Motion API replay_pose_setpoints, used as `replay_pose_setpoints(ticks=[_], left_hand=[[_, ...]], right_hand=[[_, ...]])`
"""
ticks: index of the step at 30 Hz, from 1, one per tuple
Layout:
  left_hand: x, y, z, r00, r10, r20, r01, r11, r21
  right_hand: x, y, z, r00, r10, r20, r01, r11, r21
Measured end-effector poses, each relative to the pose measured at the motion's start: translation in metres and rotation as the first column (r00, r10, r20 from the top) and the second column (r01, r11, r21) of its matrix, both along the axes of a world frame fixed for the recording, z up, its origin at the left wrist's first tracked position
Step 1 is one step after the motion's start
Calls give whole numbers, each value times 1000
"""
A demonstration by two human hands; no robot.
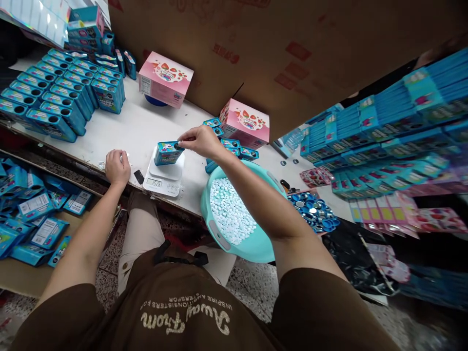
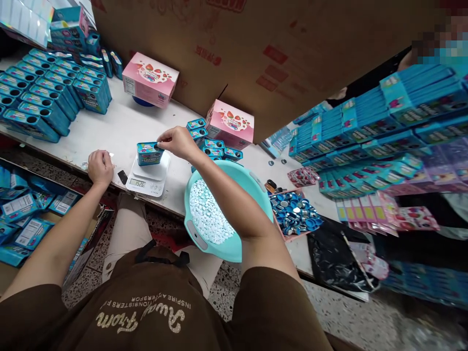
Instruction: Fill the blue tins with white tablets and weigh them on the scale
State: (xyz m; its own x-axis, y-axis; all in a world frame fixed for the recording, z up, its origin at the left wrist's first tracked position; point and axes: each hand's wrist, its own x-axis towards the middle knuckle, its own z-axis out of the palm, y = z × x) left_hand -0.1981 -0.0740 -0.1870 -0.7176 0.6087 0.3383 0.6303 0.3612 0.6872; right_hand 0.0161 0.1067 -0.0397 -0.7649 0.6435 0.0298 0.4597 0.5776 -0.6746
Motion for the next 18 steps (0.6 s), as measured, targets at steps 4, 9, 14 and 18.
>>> replay_pose_setpoints(ticks=[4, 9, 14, 18], left_hand=[[0, 0, -1, 1000, -8, 25, 8, 1000, 6], [1, 0, -1, 999, -13, 32, 13, 1000, 2], [1, 0, -2, 1000, -13, 20, 12, 1000, 3], [1, 0, -1, 1000, -6, 13, 6, 1000, 7]], right_hand=[[-2, 4, -3, 1000, 17, 2, -17, 1000, -27], [-2, 5, -4, 1000, 9, -12, -9, 1000, -4], [-2, 4, -5, 999, 26, -32, -25, 999, 24], [-2, 2, -3, 1000, 16, -24, -15, 998, 59]])
